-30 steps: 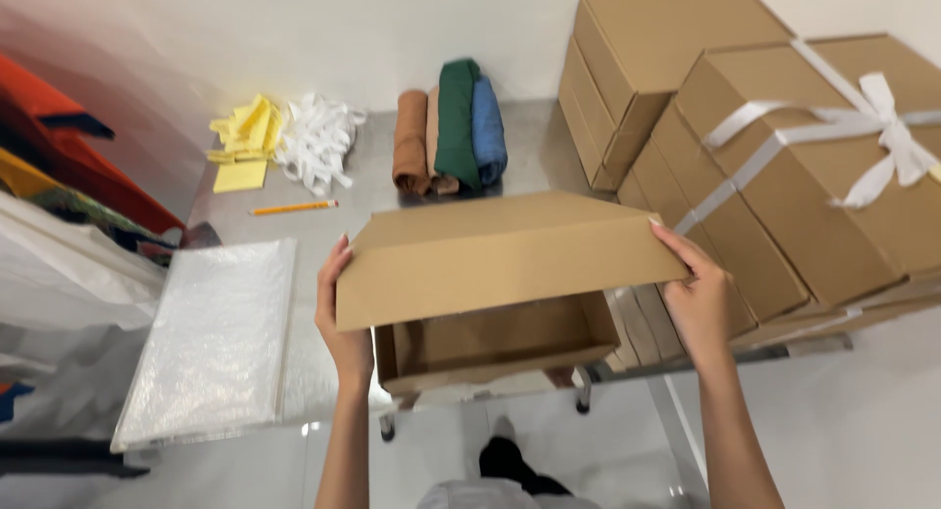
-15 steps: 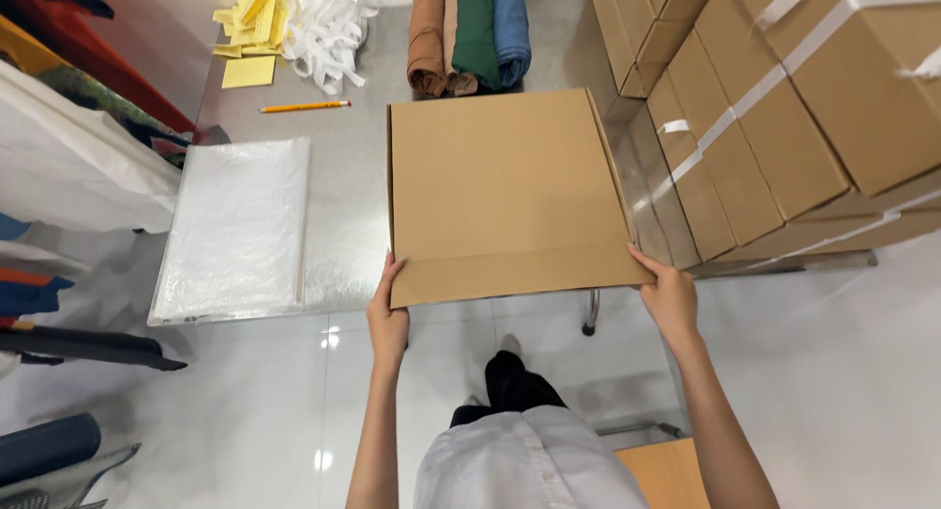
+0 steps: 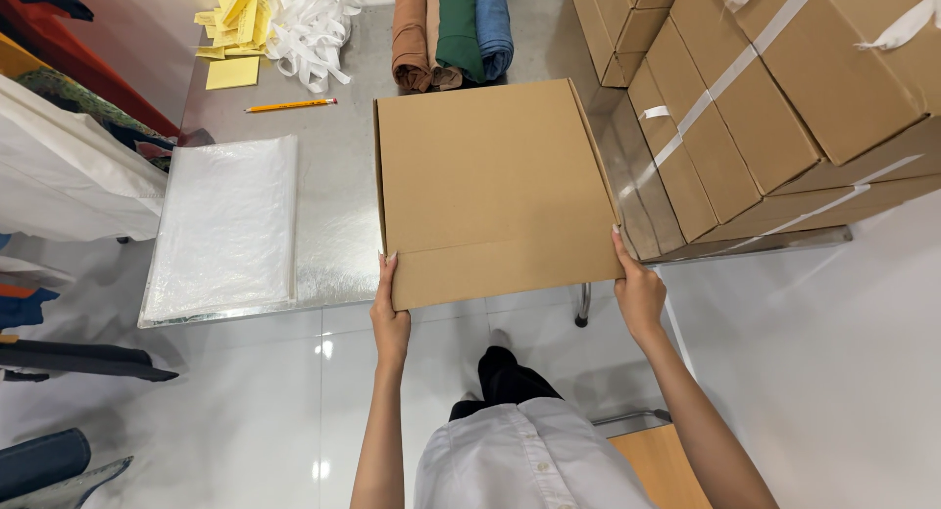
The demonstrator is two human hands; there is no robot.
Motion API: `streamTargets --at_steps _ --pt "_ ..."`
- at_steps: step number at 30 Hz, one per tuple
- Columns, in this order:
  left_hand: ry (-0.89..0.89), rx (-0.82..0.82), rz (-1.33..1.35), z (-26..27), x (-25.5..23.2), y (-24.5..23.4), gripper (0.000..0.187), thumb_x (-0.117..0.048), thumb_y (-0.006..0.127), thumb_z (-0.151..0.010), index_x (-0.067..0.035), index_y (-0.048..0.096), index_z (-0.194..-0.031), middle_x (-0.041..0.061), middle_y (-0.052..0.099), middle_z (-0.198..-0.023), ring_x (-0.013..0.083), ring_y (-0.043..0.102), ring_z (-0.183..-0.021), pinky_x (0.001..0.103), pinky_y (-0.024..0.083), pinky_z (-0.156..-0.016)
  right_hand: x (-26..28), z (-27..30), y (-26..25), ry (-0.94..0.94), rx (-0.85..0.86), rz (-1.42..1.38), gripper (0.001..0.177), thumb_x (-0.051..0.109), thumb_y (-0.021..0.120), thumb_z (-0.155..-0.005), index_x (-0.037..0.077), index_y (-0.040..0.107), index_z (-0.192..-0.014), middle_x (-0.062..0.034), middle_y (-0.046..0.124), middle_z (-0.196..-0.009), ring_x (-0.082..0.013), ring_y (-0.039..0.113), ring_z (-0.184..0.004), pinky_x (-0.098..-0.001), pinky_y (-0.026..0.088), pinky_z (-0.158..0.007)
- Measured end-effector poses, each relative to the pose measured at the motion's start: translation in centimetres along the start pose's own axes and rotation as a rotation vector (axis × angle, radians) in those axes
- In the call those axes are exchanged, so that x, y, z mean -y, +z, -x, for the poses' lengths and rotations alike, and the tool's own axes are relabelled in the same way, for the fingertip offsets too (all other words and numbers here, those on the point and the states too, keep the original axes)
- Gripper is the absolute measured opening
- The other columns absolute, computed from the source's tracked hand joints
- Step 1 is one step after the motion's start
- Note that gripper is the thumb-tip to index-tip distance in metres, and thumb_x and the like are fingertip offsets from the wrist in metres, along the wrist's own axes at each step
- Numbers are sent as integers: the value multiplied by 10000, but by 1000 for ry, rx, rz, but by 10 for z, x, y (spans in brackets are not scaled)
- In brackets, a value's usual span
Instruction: Packing a rolled item into a cardboard box and tying it with a white ribbon
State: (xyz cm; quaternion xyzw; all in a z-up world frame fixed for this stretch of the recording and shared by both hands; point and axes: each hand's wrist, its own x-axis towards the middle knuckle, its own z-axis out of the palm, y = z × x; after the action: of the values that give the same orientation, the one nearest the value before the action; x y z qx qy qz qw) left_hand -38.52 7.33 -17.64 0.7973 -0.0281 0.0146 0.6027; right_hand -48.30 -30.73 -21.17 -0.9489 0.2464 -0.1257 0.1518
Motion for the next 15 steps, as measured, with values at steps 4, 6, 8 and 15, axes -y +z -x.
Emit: streamTargets --at_steps 4,6,8,15 --pt "-10 24 -30 -3 4 -2 894 302 334 -815 -218 442 -1533 70 290 -1675 343 326 -1492 450 376 -1188 0 -3 -1 -12 25 10 934 -109 540 -830 394 383 -1601 -162 724 -1237 -409 712 -1018 -528 585 -865" --pt "-17 173 -172 -6 19 -6 1022 313 312 -787 -281 247 -1617 64 137 -1714 352 222 -1524 480 301 -1229 -3 -5 -3 -84 177 -61 1034 -180 555 -813 292 201 -1661 -247 619 -1374 -447 627 -1201 -570 550 -923" --pt "-20 230 -268 -2 3 -12 1067 324 336 -756 -279 203 -1626 69 82 -1719 346 177 -1539 481 289 -1234 -14 -18 -4 -98 252 27 1088 -187 598 -774 295 189 -1661 -263 474 -1488 -450 488 -1335 -616 481 -994" --pt "-28 319 -261 -28 -10 -30 773 202 344 -864 -194 434 -1522 114 156 -1699 380 220 -1531 496 293 -1227 33 -63 -24 -301 200 22 709 358 750 -856 354 485 -1513 -103 288 -1648 -382 281 -1507 -675 185 -1157"
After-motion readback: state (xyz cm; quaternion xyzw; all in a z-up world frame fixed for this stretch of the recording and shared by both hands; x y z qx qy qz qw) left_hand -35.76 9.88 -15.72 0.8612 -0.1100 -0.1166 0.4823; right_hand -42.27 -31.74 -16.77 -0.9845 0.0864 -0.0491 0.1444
